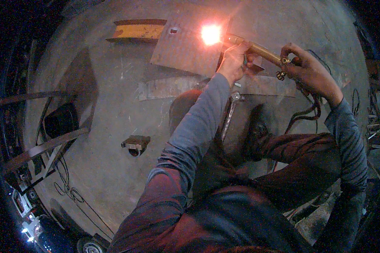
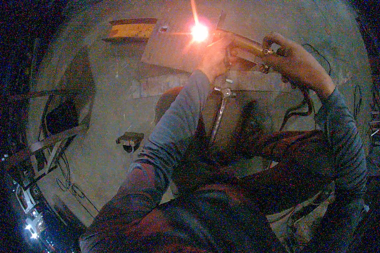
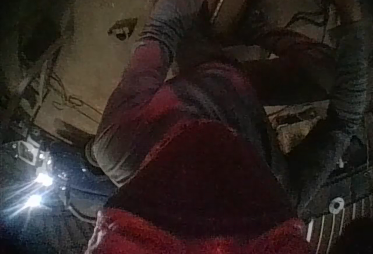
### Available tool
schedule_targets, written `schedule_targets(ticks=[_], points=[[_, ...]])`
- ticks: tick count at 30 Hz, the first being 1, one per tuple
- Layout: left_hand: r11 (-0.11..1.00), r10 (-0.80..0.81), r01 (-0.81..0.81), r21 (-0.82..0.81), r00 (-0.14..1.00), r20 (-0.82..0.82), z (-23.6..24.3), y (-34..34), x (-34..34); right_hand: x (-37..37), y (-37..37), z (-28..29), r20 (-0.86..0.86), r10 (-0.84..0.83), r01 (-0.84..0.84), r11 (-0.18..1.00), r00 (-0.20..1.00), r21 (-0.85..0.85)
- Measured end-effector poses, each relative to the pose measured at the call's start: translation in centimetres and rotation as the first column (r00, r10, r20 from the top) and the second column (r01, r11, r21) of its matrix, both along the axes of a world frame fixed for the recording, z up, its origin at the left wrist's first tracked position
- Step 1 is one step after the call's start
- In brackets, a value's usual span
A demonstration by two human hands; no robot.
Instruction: The person uses a welding torch to cut and weld a metal plate, then uses a hammer to remove slag and inspect the work. The person repeats the welding process on different sections of the metal plate.
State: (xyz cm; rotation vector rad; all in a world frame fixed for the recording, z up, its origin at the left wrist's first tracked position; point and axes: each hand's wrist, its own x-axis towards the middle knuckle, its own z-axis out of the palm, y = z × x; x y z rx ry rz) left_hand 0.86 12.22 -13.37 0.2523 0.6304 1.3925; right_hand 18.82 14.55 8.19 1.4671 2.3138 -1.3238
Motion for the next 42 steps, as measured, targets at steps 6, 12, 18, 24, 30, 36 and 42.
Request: schedule_targets(ticks=[6, 12, 18, 24, 30, 36, 42], points=[[0.998, 0.059, -0.058, -0.025, 0.998, 0.010, 0.8, -0.1, 0.4, 0.6, 0.6, -0.3, -0.034, 0.044, -0.043, 0.999, 0.998, 0.016], [0.996, 0.036, -0.035, -0.086, 0.999, 0.006, 1.4, -0.5, 0.3, 1.4, 1.0, -1.3, -0.042, 0.096, -0.092, 0.991, 0.994, 0.094], [0.998, 0.019, -0.017, -0.064, 1.000, 0.024, 1.4, -0.4, 0.3, 1.1, 0.9, -0.7, 0.020, 0.083, -0.084, 0.993, 0.996, 0.080], [0.999, -0.003, 0.002, -0.038, 1.000, -0.025, 0.8, 0.0, 0.6, 1.2, 0.6, -0.1, 0.019, 0.067, -0.068, 0.996, 0.998, 0.065], [0.998, -0.012, 0.017, 0.053, 0.996, -0.088, 0.3, 0.0, 0.5, -0.1, -0.3, 1.3, 0.059, 0.008, -0.008, 1.000, 0.998, 0.004], [1.000, -0.009, 0.009, 0.000, 1.000, 0.023, 0.7, 0.0, 0.5, 0.9, 0.6, 0.1, 0.052, 0.056, -0.058, 0.997, 0.997, 0.055], [0.998, 0.040, -0.038, -0.045, 0.999, 0.029, 0.8, -0.1, 0.6, 0.3, 0.1, 0.7, 0.045, 0.007, -0.007, 1.000, 0.999, 0.007]])
